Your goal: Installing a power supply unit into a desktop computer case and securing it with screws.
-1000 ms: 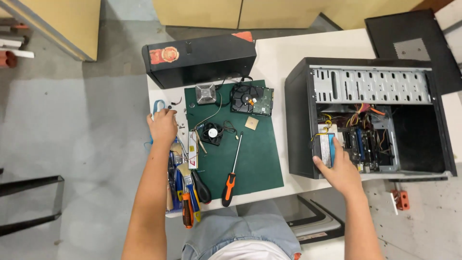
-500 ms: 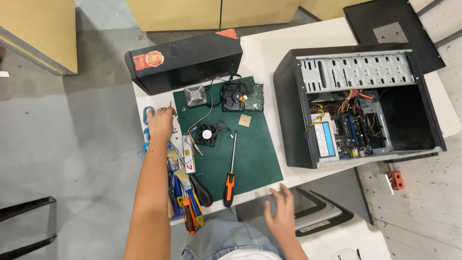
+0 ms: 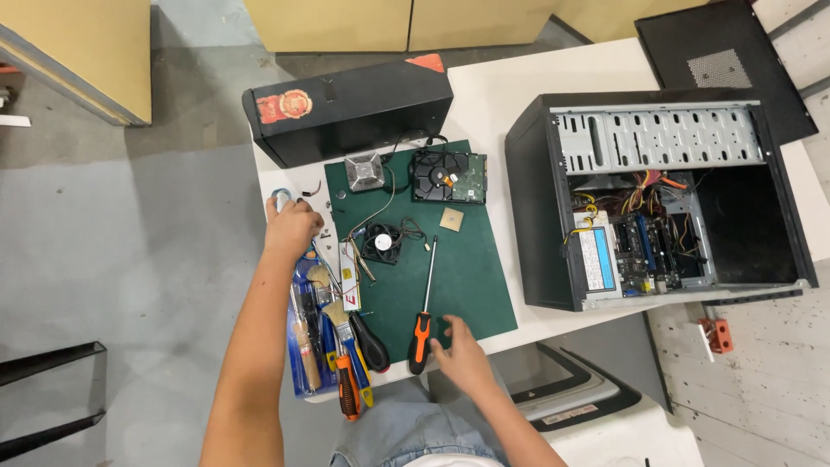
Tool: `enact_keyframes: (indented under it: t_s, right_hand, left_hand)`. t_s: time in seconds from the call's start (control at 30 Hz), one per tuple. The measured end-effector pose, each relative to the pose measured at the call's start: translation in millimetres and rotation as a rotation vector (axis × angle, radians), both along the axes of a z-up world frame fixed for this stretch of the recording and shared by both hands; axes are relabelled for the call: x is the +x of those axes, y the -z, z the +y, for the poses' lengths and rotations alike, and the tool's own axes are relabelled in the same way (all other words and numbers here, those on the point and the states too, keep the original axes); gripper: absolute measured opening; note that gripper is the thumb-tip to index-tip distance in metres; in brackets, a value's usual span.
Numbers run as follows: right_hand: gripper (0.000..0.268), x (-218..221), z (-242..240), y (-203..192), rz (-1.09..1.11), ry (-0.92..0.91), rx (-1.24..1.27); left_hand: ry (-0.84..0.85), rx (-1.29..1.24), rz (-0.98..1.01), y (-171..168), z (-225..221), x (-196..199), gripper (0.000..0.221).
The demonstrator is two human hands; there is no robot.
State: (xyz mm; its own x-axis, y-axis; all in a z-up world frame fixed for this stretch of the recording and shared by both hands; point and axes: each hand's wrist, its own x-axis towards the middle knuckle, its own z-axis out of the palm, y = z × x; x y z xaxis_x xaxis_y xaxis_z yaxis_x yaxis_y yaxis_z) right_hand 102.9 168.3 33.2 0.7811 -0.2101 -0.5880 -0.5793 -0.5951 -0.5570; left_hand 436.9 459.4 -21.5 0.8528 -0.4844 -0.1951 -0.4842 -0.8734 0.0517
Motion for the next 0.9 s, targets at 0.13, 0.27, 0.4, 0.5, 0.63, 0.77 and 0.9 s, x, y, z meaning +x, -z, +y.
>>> enact_keyframes:
  t_s: [0.13,0.27,0.4,0.5,0.63,0.77,0.9]
  right_hand:
    - [0.081,23,15,10,0.111,0.03,0.021]
    - [0.075,31,18,17,0.065,0.027,-0.003]
    - [0.057,28,9,59,0.041,0.079,0.107]
    - [0.045,14,5,63,0.021,0.251,0.135]
    - [0.034,-19,-1,-13,-0.172,0.46,0.444]
    - [0.057,-44,-14,-80,-0.351,0.252,0.317]
    - [0.053,-62,-21,-108,-0.464,0.112,0.253]
  left_hand:
    - [0.066,0.023,-0.031,3,-4,-3,0.015]
    - [0.064,0.05,-0.09,32,-4,-3,0.003]
    - [0.011,0.002,-0.103,32,-6,-5,0.011]
    - [-0.146,-0.418,0.146,-13,-22,-18,0.01]
    - [-0.533,-0.938,0.504,-88,-72,-73,0.006]
    - [-0.751,-1.469,0.761,-69,-124,-114,0.017]
    - [-0.823,-2.034,1.25,-74,-165,-148,0.014]
